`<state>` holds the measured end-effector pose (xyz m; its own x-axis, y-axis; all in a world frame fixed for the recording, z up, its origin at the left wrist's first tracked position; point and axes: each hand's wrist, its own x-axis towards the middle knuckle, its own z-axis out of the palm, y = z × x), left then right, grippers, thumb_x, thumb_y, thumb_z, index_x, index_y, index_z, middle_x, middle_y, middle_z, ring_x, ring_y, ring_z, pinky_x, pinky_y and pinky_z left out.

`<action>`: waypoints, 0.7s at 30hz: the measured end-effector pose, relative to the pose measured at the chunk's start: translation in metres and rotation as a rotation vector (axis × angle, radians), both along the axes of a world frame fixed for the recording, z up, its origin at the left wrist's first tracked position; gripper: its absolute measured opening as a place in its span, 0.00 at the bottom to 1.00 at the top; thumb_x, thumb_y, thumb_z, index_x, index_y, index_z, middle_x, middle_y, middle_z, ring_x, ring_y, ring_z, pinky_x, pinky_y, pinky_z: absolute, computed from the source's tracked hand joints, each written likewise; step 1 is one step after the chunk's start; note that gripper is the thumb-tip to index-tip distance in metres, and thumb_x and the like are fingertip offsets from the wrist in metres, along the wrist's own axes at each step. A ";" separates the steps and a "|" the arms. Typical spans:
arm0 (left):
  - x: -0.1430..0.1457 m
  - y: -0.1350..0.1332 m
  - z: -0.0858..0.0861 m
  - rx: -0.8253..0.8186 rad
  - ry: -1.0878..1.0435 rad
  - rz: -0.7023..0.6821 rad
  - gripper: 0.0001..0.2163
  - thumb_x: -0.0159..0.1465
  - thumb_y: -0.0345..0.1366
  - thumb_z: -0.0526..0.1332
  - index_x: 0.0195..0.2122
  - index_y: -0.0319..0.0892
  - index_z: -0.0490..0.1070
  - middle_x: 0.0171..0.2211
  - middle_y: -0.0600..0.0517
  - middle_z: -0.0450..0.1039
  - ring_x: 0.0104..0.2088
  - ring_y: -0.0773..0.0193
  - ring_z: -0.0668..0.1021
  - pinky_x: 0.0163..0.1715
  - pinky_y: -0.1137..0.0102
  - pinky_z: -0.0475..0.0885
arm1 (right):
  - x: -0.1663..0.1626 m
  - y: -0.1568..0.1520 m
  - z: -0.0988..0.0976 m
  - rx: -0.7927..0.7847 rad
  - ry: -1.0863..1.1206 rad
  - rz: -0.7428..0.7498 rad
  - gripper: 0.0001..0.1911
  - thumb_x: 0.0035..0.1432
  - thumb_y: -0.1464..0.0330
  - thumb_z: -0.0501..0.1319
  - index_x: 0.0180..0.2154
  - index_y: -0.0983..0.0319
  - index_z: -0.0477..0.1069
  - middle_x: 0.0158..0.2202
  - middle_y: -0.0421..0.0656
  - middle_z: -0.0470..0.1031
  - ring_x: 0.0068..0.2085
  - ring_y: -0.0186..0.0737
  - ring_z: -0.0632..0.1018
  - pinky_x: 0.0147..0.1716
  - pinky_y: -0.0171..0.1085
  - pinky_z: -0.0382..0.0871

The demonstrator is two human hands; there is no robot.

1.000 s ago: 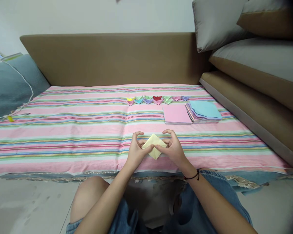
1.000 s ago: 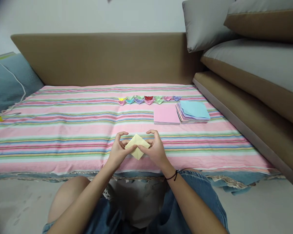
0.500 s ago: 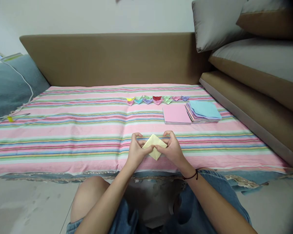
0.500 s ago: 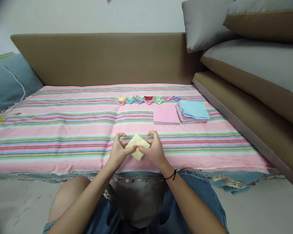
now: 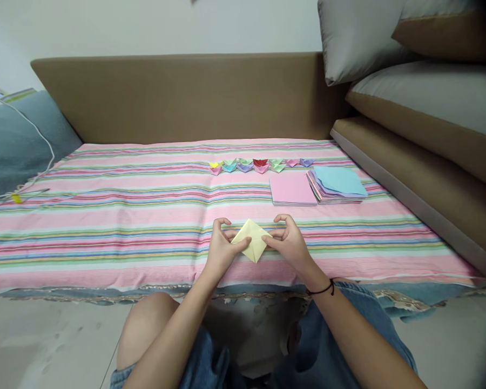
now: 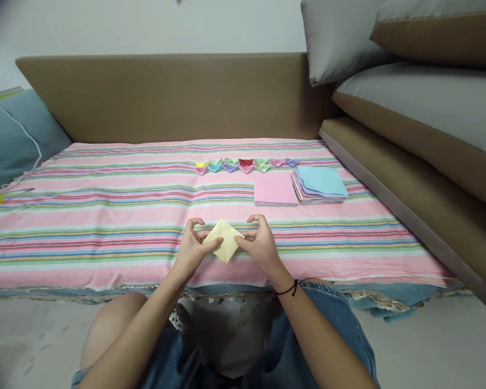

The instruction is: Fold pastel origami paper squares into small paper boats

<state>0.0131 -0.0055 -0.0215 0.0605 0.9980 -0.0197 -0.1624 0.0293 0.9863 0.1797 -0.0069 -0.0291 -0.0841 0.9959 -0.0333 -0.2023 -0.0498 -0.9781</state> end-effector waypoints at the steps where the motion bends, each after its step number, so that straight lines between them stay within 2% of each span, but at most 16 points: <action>1: -0.001 0.001 0.000 -0.001 -0.006 0.002 0.27 0.45 0.34 0.70 0.37 0.47 0.49 0.22 0.58 0.75 0.21 0.64 0.76 0.21 0.75 0.68 | 0.000 0.000 0.002 0.001 0.000 0.002 0.28 0.42 0.65 0.67 0.38 0.55 0.49 0.23 0.35 0.77 0.24 0.41 0.78 0.25 0.36 0.71; 5: -0.007 0.003 0.001 -0.016 -0.031 0.002 0.27 0.46 0.34 0.70 0.38 0.46 0.50 0.24 0.56 0.77 0.23 0.64 0.78 0.24 0.74 0.70 | 0.002 0.000 0.007 0.035 -0.002 0.001 0.27 0.44 0.64 0.67 0.37 0.56 0.49 0.25 0.37 0.78 0.26 0.41 0.79 0.28 0.37 0.71; 10: -0.016 0.003 0.009 -0.053 0.021 0.057 0.28 0.45 0.35 0.71 0.40 0.44 0.53 0.20 0.57 0.76 0.21 0.65 0.77 0.25 0.73 0.71 | 0.005 0.000 0.010 0.056 0.044 0.032 0.25 0.46 0.64 0.66 0.37 0.56 0.49 0.26 0.37 0.79 0.28 0.39 0.79 0.31 0.37 0.72; 15: -0.024 0.004 0.014 -0.070 0.005 0.000 0.29 0.44 0.37 0.72 0.42 0.43 0.56 0.21 0.56 0.76 0.22 0.65 0.78 0.28 0.70 0.74 | 0.007 0.000 0.012 0.058 0.077 0.081 0.26 0.46 0.62 0.67 0.37 0.55 0.49 0.25 0.36 0.79 0.28 0.39 0.79 0.33 0.39 0.72; 21: -0.028 0.005 0.012 -0.072 0.018 -0.042 0.28 0.45 0.37 0.72 0.44 0.42 0.60 0.20 0.55 0.75 0.22 0.65 0.78 0.29 0.69 0.74 | 0.007 0.000 0.015 0.053 0.050 0.105 0.26 0.46 0.59 0.66 0.36 0.55 0.49 0.26 0.36 0.79 0.29 0.41 0.79 0.34 0.41 0.73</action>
<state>-0.0146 -0.0008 -0.0098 0.1017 0.9905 -0.0923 -0.1420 0.1063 0.9841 0.1864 -0.0074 -0.0141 -0.1881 0.9818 0.0261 -0.2472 -0.0216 -0.9687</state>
